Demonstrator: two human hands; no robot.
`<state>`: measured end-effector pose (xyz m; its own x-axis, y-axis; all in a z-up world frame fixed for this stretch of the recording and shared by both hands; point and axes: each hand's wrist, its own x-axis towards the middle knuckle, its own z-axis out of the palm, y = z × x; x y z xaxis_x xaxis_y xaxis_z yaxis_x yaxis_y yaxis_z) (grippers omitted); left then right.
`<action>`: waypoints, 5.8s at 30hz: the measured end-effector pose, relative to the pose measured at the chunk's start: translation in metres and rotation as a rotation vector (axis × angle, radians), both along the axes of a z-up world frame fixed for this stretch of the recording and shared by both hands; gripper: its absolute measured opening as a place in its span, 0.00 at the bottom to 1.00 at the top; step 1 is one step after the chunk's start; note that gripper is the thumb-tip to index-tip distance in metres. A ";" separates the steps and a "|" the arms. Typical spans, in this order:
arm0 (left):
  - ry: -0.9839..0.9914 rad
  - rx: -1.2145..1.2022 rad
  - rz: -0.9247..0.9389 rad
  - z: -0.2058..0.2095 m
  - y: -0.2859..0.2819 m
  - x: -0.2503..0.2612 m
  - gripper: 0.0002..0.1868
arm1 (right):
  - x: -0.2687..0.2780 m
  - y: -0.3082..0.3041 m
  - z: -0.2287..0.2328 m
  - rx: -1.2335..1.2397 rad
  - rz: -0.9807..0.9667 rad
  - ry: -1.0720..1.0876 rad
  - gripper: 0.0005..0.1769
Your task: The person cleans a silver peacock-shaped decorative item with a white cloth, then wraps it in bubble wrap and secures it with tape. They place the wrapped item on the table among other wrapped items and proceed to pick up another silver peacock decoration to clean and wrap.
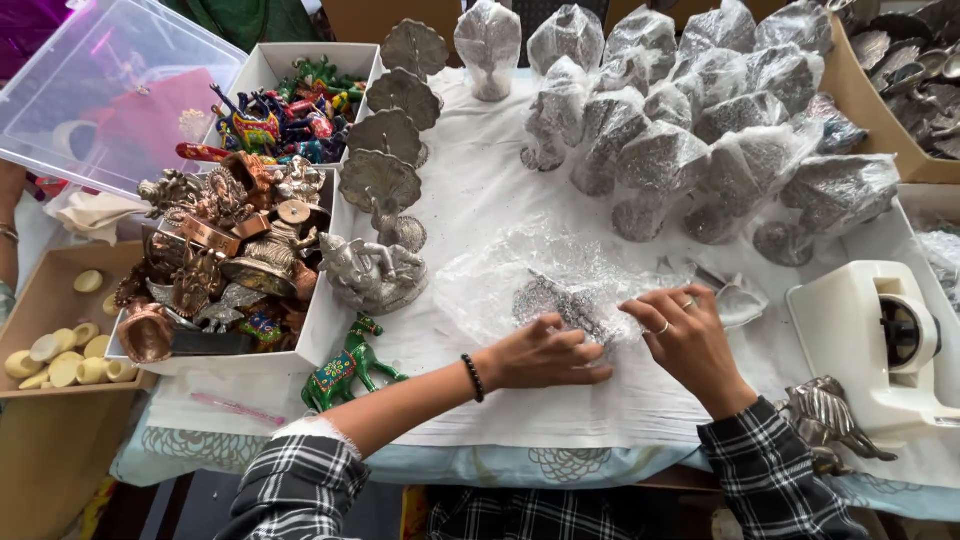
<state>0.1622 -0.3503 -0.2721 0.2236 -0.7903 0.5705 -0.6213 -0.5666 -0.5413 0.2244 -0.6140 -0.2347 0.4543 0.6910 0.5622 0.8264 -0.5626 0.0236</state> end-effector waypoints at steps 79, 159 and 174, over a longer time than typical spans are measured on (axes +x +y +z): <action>1.785 -1.810 0.142 0.030 0.086 0.031 0.69 | 0.015 0.040 -0.121 1.541 -0.008 1.779 0.12; 1.103 0.092 -0.032 0.087 0.017 0.115 0.44 | 0.088 0.042 -0.015 0.104 -0.455 0.798 0.23; 1.027 0.059 -0.018 0.073 0.012 0.104 0.43 | 0.098 0.004 0.014 0.166 -0.554 0.856 0.19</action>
<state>0.2666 -0.3379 -0.1986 0.5698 -0.8187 0.0712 -0.8081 -0.5425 0.2294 0.3227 -0.6097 -0.2206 0.9780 0.2064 -0.0304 0.1538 -0.8117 -0.5634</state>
